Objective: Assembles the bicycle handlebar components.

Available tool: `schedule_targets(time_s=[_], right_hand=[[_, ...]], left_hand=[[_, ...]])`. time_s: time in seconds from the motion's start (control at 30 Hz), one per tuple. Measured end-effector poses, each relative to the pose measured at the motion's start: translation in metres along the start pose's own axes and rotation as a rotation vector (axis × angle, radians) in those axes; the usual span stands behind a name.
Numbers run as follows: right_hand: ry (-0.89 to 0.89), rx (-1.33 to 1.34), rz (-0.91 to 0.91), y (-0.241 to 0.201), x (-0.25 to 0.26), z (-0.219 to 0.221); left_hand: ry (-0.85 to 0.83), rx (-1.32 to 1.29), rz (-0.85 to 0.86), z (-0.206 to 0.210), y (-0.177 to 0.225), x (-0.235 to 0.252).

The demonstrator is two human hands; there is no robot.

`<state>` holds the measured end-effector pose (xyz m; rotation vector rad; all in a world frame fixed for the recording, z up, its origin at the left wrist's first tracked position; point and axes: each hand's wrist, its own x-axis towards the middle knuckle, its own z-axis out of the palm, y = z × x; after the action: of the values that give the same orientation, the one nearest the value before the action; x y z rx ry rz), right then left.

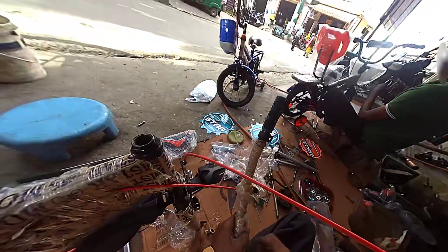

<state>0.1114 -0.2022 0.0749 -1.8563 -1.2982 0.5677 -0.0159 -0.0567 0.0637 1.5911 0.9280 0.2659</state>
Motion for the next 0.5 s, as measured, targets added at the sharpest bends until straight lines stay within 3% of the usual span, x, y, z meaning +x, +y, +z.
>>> schedule_targets(time_s=[0.1,0.17,0.23,0.37,0.5], right_hand=[[0.282,-0.083,-0.156,0.025,0.031,-0.037],[0.322,-0.140,-0.238,0.024,0.059,-0.057],[0.256,-0.150,-0.307,0.012,0.083,-0.072],[-0.062,-0.075,-0.392,-0.012,0.102,-0.094],[-0.247,0.232,-0.288,-0.008,0.091,-0.094]], left_hand=[[-0.051,0.030,0.006,-0.006,-0.002,-0.003],[-0.098,0.016,0.043,-0.005,-0.003,-0.001],[-0.161,0.038,0.148,-0.007,0.005,0.002],[-0.186,0.257,0.473,-0.013,0.028,0.000],[-0.349,0.296,0.452,-0.021,0.024,0.000]])
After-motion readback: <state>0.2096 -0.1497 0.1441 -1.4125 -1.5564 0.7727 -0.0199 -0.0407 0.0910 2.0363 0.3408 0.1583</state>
